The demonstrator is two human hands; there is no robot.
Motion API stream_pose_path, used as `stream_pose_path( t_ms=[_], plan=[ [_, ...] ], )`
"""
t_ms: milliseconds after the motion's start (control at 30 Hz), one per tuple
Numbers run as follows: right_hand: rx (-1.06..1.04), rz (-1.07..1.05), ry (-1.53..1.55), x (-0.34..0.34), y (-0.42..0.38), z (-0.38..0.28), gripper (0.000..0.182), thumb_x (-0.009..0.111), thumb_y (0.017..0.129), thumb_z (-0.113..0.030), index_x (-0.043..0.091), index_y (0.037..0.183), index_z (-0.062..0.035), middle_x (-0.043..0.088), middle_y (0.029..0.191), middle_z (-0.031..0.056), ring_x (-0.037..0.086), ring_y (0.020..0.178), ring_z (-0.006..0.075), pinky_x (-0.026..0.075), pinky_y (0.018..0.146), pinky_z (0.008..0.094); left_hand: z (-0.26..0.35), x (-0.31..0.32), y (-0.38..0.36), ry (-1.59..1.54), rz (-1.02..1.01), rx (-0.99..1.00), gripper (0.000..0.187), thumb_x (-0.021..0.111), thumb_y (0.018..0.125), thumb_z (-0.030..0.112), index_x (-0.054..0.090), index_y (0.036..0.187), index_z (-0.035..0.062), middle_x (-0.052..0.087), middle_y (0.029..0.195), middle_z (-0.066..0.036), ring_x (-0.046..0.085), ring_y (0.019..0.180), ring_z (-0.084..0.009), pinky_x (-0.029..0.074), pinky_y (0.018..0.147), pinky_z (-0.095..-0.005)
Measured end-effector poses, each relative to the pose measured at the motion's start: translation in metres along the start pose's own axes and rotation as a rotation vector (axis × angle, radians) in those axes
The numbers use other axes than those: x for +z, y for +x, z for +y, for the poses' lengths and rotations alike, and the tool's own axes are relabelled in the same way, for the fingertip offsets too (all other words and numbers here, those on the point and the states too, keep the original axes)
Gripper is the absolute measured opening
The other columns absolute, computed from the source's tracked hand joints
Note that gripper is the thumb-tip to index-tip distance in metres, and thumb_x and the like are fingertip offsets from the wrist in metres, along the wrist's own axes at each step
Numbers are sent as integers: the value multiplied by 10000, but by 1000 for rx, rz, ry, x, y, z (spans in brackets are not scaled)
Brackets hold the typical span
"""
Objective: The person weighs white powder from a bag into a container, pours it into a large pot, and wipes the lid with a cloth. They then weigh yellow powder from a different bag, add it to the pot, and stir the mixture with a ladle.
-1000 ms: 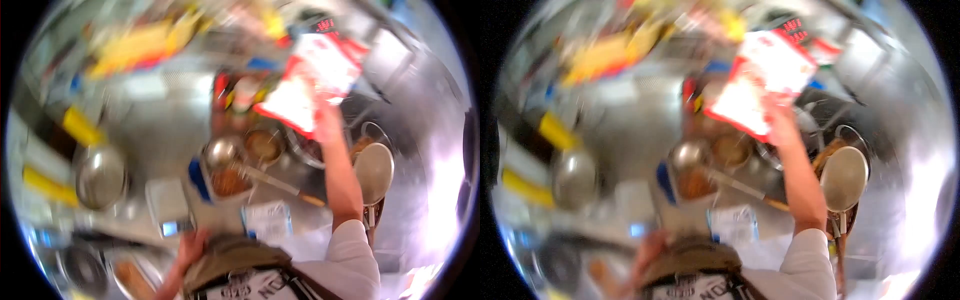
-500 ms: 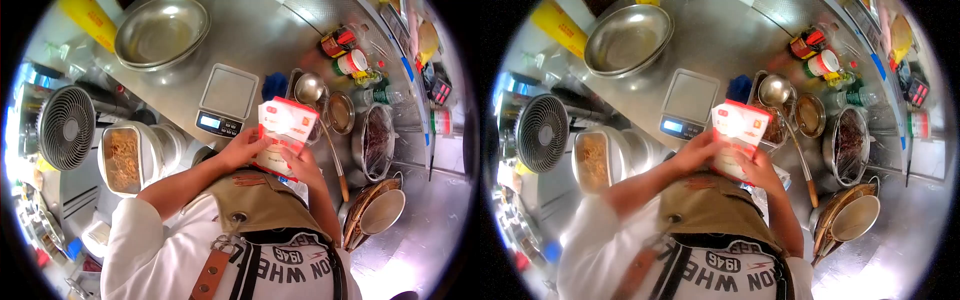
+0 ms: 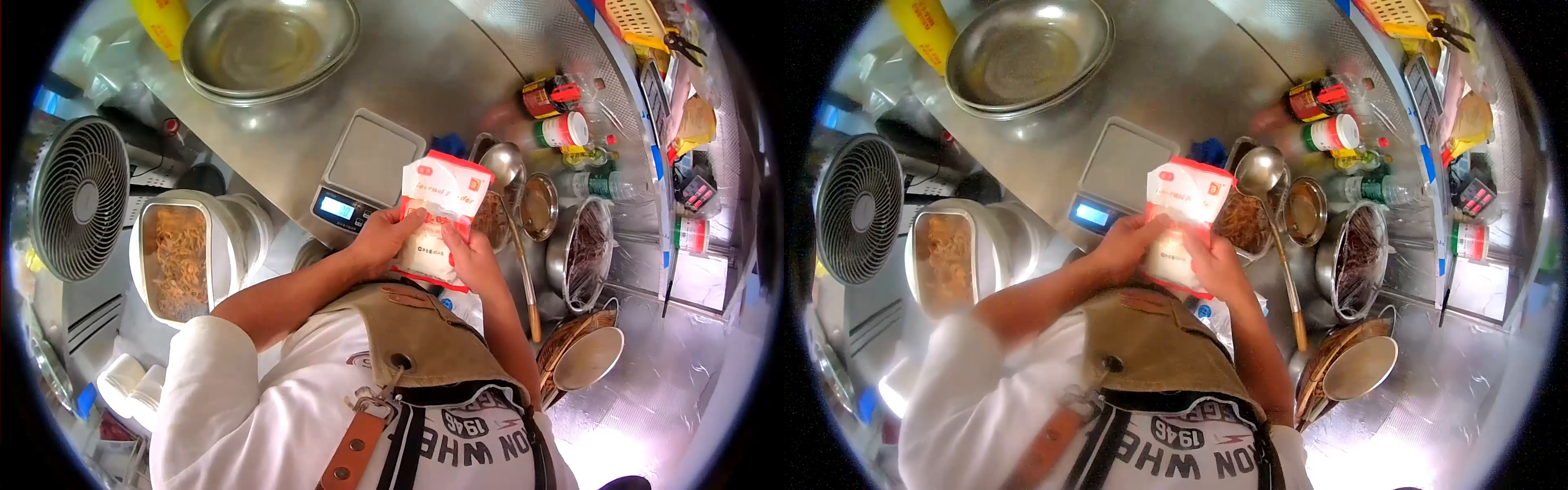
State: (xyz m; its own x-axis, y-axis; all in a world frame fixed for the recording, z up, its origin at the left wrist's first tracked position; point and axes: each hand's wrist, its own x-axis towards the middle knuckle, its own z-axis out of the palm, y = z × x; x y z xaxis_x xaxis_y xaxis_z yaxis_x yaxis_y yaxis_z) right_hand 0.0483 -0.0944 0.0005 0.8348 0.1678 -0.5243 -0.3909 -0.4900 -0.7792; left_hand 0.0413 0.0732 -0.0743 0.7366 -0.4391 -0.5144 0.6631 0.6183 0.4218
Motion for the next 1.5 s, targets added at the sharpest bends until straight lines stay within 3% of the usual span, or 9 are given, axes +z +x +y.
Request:
stream_pose_path(
  t_ms=[167, 267, 433, 567, 633, 1033, 1267, 1500],
  plan=[
    [35, -44, -32, 4, 10, -8, 338, 506, 974, -320, 629, 987, -5, 548, 741, -58, 456, 655, 31, 389, 588, 219, 2, -7, 15, -219, -115, 9, 362, 589, 919, 190, 495, 1210, -4, 609, 1123, -136, 617, 995, -223, 521, 866, -374],
    [45, -57, -26, 6, 17, -4, 341, 506, 973, -321, 629, 992, -3, 561, 759, -50, 470, 674, 37, 400, 605, 225, 1, -16, 22, -266, -168, -21, 337, 522, 946, 184, 488, 1228, 3, 592, 1170, -132, 592, 1054, -242, 490, 913, -405],
    [165, -97, -111, 6, 20, -21, 345, 504, 975, -314, 624, 1027, 5, 588, 831, -25, 497, 736, 47, 427, 660, 236, 2, -20, 26, -306, -173, -58, 351, 520, 946, 190, 478, 1243, 8, 584, 1186, -138, 584, 1073, -252, 473, 946, -423],
    [143, -73, -77, 6, 24, -20, 353, 508, 972, -316, 626, 1043, 10, 607, 845, -9, 515, 743, 56, 438, 673, 244, 1, -20, 30, -312, -206, -45, 367, 499, 956, 217, 465, 1262, 15, 577, 1199, -140, 571, 1097, -260, 459, 964, -433],
    [74, -55, -52, 7, 25, -14, 360, 511, 969, -319, 629, 1044, 12, 620, 844, -3, 526, 738, 60, 443, 668, 247, -2, -23, 35, -339, -220, -56, 372, 485, 962, 233, 462, 1268, 21, 574, 1204, -139, 566, 1103, -262, 454, 970, -437],
    [180, -164, -180, -2, 42, -36, 369, 526, 951, -315, 633, 1009, 34, 634, 836, 8, 541, 736, 65, 451, 662, 257, 5, -18, 32, -380, -189, -66, 382, 459, 974, 259, 454, 1279, 30, 568, 1216, -136, 562, 1107, -267, 444, 982, -441],
    [132, -174, -143, 0, 45, -36, 374, 521, 956, -321, 628, 1030, 29, 625, 851, -1, 528, 738, 66, 452, 676, 257, 2, -20, 34, -411, -186, -65, 378, 457, 974, 266, 458, 1268, 29, 568, 1215, -139, 563, 1109, -267, 447, 979, -440],
    [161, -198, -137, 0, 47, -36, 378, 521, 958, -319, 621, 1059, 31, 638, 899, 11, 548, 779, 71, 460, 709, 256, 0, -22, 36, -478, -175, -86, 330, 509, 965, 215, 494, 1228, 17, 595, 1172, -139, 602, 1045, -256, 496, 923, -400]
  ],
)
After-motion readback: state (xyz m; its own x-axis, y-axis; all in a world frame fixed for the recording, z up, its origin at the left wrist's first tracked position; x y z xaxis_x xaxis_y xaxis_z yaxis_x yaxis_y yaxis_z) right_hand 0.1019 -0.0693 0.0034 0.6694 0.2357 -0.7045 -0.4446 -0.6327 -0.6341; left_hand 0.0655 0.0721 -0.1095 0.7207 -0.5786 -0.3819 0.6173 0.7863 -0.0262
